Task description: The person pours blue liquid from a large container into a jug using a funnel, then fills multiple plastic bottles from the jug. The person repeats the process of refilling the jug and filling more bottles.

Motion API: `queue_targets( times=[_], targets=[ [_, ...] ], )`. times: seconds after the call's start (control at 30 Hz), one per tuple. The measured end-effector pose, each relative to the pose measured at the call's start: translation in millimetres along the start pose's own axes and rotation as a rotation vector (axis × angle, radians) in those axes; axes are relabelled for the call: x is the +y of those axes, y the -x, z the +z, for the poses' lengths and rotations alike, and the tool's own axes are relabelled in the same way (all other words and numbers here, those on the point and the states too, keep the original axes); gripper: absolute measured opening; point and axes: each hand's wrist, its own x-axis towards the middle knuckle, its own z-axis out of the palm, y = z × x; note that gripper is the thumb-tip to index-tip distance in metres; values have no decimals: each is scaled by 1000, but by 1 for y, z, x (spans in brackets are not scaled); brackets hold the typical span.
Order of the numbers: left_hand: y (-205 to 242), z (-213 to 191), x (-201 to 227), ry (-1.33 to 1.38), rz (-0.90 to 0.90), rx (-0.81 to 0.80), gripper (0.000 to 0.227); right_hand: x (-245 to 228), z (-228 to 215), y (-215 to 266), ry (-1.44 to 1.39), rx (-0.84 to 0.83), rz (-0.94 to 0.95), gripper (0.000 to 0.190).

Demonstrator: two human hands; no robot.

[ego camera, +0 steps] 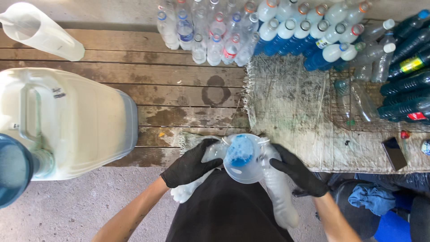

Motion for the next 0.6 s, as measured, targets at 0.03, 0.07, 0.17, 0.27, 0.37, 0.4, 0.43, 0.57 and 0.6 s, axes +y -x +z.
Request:
queue_targets(
  times=[0.03,0.07,0.17,0.27,0.37,0.4,0.43,0.57,0.6],
  targets=[
    [-5,-11,-8,1,1,3,61,-35,7,3,3,-1,-2,71],
    [-10,-21,-15,9,96,80,63,-70,13,7,263,11,-86,71],
    [-28,-55,-22,51,215,273,67,-160,43,3,646,61,-239,76],
    [-71,-95,-49,94,246,489,71,-200,76,-45,745,97,-391,79],
    [-132,-132,-91,58,229,698,74,-198,113,-130,731,126,-625,73],
    [-155,-145,-104,10,202,803,73,-195,125,-161,735,159,-775,69],
    [-174,-154,-115,11,212,805,73,-197,139,-187,738,167,-780,69],
    [-237,-176,-149,139,270,929,70,-192,185,-273,813,284,-707,72],
    [-250,-180,-154,171,289,960,71,-189,192,-292,804,342,-692,64]
  ],
)
